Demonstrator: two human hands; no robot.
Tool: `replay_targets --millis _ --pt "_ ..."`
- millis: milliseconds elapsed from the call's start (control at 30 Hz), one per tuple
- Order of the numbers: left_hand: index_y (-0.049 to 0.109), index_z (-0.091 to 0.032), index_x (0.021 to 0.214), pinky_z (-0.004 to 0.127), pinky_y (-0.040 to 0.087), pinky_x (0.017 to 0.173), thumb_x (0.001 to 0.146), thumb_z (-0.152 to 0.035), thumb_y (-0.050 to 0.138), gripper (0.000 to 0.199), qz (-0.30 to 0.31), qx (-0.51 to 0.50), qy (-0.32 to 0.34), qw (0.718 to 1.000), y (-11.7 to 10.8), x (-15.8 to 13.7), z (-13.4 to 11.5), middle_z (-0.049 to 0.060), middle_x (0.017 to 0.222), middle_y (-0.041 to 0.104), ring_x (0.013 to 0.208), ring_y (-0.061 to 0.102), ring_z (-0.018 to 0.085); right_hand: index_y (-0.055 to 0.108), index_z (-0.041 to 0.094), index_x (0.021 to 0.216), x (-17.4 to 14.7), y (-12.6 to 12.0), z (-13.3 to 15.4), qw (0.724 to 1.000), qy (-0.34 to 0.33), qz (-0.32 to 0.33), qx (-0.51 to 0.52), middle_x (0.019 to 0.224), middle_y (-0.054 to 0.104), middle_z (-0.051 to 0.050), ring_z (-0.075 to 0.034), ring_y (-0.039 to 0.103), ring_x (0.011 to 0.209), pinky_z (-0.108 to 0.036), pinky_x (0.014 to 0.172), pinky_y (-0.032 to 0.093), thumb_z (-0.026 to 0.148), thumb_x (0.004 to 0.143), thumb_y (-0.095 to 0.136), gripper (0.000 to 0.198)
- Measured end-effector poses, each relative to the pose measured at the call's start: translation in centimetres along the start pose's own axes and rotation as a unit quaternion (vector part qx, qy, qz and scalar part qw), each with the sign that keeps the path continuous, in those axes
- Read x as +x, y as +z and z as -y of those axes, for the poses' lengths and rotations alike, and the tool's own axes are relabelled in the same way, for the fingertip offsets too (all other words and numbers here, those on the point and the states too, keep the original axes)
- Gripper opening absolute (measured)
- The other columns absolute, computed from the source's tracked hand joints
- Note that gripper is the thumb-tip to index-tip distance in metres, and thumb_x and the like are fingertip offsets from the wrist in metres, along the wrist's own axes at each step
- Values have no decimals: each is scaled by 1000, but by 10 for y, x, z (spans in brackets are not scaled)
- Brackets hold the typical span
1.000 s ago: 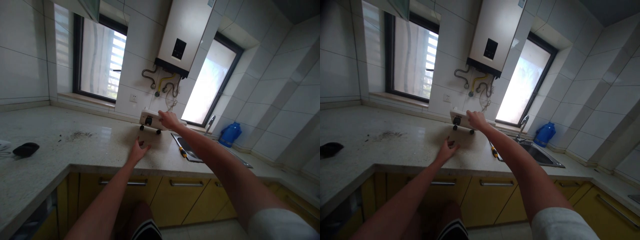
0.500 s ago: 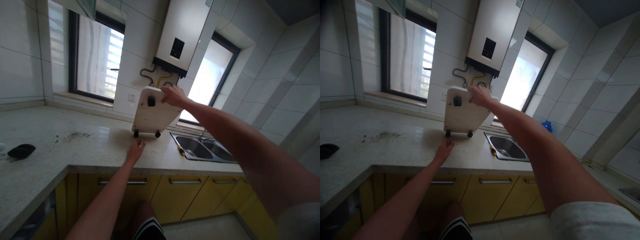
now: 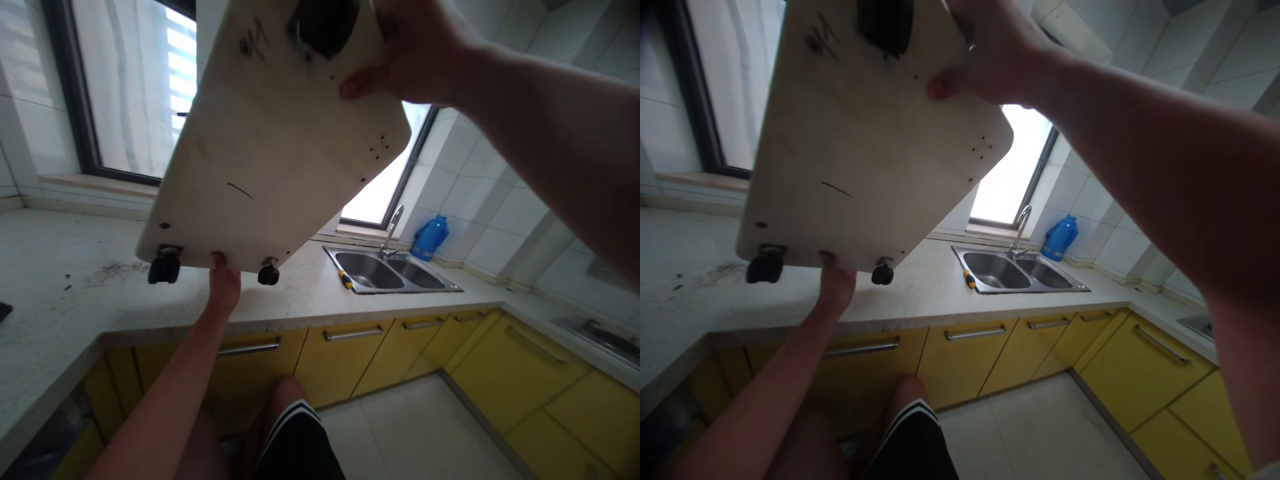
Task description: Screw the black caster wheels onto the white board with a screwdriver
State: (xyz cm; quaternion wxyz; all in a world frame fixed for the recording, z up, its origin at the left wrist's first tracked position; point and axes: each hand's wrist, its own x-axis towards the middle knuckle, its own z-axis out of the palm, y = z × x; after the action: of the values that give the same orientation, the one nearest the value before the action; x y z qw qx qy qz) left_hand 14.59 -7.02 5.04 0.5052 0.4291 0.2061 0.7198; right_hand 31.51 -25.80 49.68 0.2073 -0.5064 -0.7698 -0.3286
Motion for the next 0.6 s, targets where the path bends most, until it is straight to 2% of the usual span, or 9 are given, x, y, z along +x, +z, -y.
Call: replay_targets --millis 67,133,200,267,367,433,500,600 --pt "60 -25 158 43 48 131 92 -90 66 92 25 -98 51 994 3 -1 -29 13 171 58 166 47 31 60 6 155 -13 -15 -9 994 -23 -25 102 151 71 -5 -25 62 147 -34 112 46 47 79 73 87" --pt "61 -26 158 44 49 132 89 -84 75 91 31 -129 81 988 6 -3 -58 10 175 54 167 44 33 64 9 149 -27 -24 -24 986 -40 -52 154 153 71 -3 -21 61 148 -31 112 46 40 81 73 75" --pt "63 -24 154 46 50 132 92 -77 78 83 -11 -114 110 987 6 -5 -84 8 173 57 165 48 32 72 16 140 -44 -25 -44 981 -64 -57 176 146 76 4 -21 62 147 -30 112 47 39 84 75 60" --pt "67 -20 145 48 51 132 95 -69 79 71 -84 -79 144 983 4 -5 -107 6 166 65 159 56 31 72 21 143 -66 -16 -63 971 -73 -52 223 141 77 5 -20 67 141 -30 112 50 40 90 77 57" --pt "75 -22 125 51 53 132 88 -58 91 53 -165 -33 159 973 -2 -1 -139 1 148 78 149 65 30 75 13 137 -103 18 -87 943 29 -73 323 141 79 -10 -20 76 126 -36 110 58 39 86 90 60" --pt "77 -27 111 52 57 129 81 -53 98 45 -173 -5 137 975 -4 2 -159 -2 137 82 147 68 31 77 10 131 -129 49 -96 923 108 -105 354 134 82 -17 -19 80 113 -34 100 62 45 84 94 61" --pt "78 -27 104 55 62 123 79 -52 100 42 -168 31 104 980 -3 5 -173 -1 129 84 143 70 33 81 12 121 -153 82 -100 898 177 -131 382 124 84 -16 -22 81 105 -35 91 64 51 80 97 59" --pt "79 -19 106 63 67 112 76 -50 101 48 -178 84 29 980 0 13 -182 6 119 86 126 78 36 82 16 112 -185 133 -100 854 281 -141 414 110 86 -10 -26 80 94 -39 82 65 60 69 101 65"
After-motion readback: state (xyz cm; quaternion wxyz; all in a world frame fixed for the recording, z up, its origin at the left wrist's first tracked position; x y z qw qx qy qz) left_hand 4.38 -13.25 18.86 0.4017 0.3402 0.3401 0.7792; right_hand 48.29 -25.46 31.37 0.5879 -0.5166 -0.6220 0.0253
